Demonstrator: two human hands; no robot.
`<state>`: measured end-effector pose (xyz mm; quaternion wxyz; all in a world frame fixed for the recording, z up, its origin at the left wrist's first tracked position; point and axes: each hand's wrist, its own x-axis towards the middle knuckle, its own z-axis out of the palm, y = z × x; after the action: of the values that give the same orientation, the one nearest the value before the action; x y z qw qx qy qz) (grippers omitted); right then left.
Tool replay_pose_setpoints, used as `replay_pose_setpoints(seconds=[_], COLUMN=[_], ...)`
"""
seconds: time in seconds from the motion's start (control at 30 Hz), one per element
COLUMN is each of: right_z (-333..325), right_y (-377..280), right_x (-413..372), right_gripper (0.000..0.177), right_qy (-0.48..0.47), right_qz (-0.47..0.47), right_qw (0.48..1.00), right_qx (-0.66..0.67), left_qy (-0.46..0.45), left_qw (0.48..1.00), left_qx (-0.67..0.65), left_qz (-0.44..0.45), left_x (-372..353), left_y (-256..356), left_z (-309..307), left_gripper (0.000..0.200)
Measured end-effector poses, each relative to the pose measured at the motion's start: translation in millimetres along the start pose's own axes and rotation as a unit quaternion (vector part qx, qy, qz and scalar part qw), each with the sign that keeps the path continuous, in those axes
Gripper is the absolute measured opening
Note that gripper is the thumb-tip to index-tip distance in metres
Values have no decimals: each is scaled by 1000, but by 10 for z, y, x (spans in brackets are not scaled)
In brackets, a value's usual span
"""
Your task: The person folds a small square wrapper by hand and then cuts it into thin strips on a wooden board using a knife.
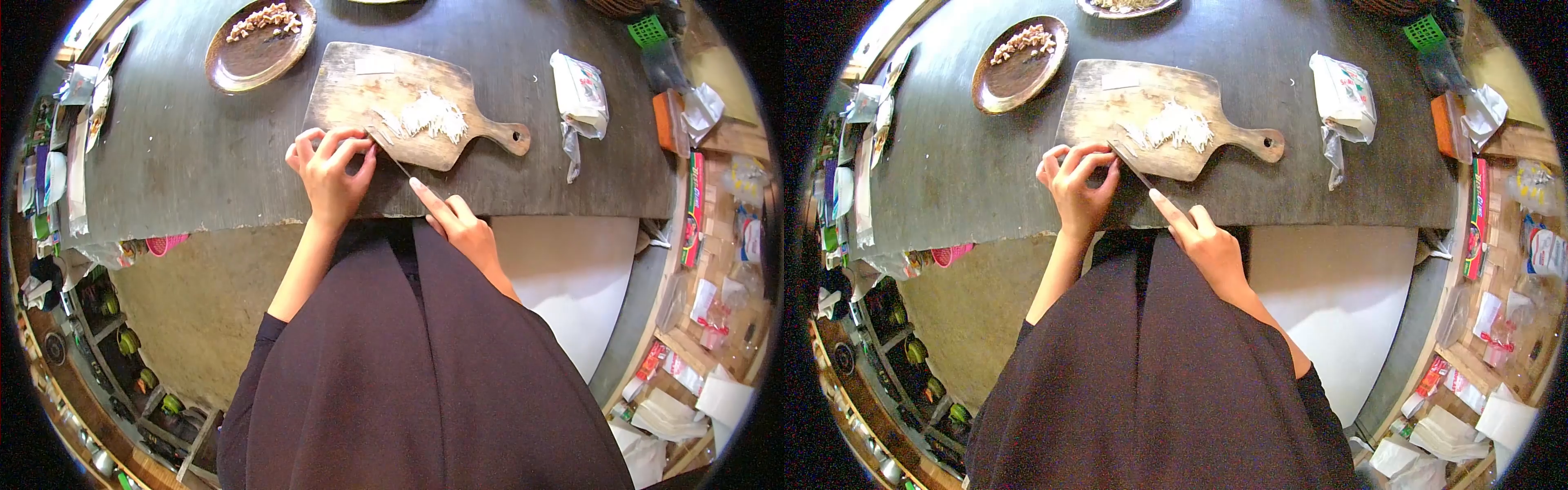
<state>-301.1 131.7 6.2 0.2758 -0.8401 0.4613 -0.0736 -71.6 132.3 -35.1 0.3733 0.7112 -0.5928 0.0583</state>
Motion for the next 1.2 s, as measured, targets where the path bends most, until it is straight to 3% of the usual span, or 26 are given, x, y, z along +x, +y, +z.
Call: replay_pose_setpoints(seconds=[0.37,0.43,1.2], right_z=[-61,-48,-33], right_y=[123,138,66], right_x=[-68,-74,-87], right_gripper=[60,64,66], right_qy=[39,69,43], right_qz=[-1,-52,-53], right_qw=[999,996,998], right_qx=[-9,-2,4], left_qy=[27,23,8], left_qw=[998,998,999], left_qx=[37,38,22], left_qz=[-36,-42,-48], left_x=[-54,-61,-58], left_y=[116,113,94], left_z=[8,2,-11], left_gripper=[10,11,12])
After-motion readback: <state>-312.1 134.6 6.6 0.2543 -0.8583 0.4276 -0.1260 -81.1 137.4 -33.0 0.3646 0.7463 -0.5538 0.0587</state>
